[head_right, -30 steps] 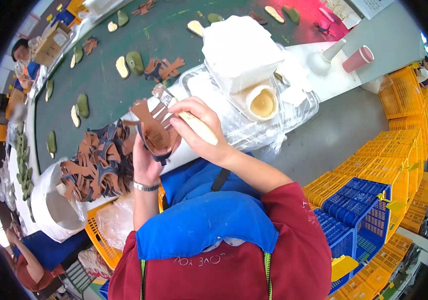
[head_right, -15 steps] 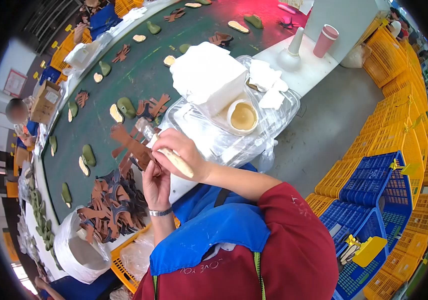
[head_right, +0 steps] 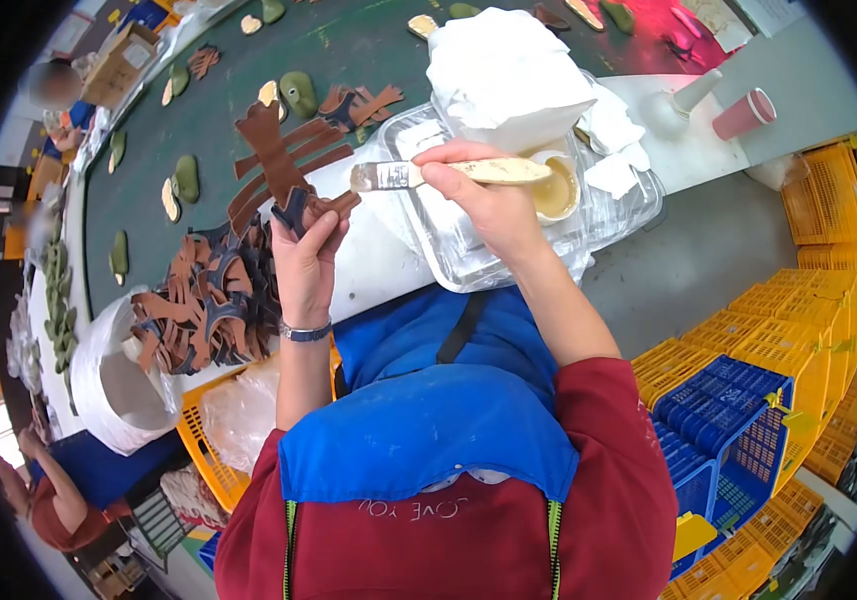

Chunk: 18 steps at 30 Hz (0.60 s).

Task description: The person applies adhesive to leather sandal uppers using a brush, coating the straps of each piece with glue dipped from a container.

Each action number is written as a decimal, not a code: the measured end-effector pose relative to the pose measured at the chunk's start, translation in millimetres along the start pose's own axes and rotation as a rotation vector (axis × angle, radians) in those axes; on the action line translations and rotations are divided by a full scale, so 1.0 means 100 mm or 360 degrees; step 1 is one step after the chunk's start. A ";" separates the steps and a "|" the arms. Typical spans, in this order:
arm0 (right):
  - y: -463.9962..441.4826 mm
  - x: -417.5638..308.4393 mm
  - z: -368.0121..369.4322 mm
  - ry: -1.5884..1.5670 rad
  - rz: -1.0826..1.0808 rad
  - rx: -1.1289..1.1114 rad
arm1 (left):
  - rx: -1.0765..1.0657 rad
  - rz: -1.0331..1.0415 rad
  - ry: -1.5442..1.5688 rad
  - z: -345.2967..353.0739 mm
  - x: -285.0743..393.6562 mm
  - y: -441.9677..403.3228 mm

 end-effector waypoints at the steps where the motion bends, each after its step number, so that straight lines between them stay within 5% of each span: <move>1: -0.01 -0.03 0.02 0.0135 -0.0091 -0.0029 | -0.0207 0.0215 -0.0221 -0.04 -0.02 -0.02; 2: -0.01 -0.06 0.03 0.0270 -0.0183 -0.0055 | -0.0415 0.0427 -0.0446 -0.04 -0.03 0.00; 8: -0.06 -0.04 0.17 0.0958 -0.0351 -0.0318 | -0.0429 0.0270 -0.0407 -0.05 -0.05 0.06; 18: -0.03 -0.14 0.13 0.0541 -0.0384 -0.0257 | -0.0433 0.0306 -0.0432 -0.05 -0.04 0.06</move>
Point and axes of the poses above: each hand's wrist, its own y-axis away from the middle knuckle, its own z-axis out of the palm, x = y × z, the point moved 4 cm from there along -y, towards the middle knuckle, and after that the axes turned 12 degrees about y, right-handed, at the moved point
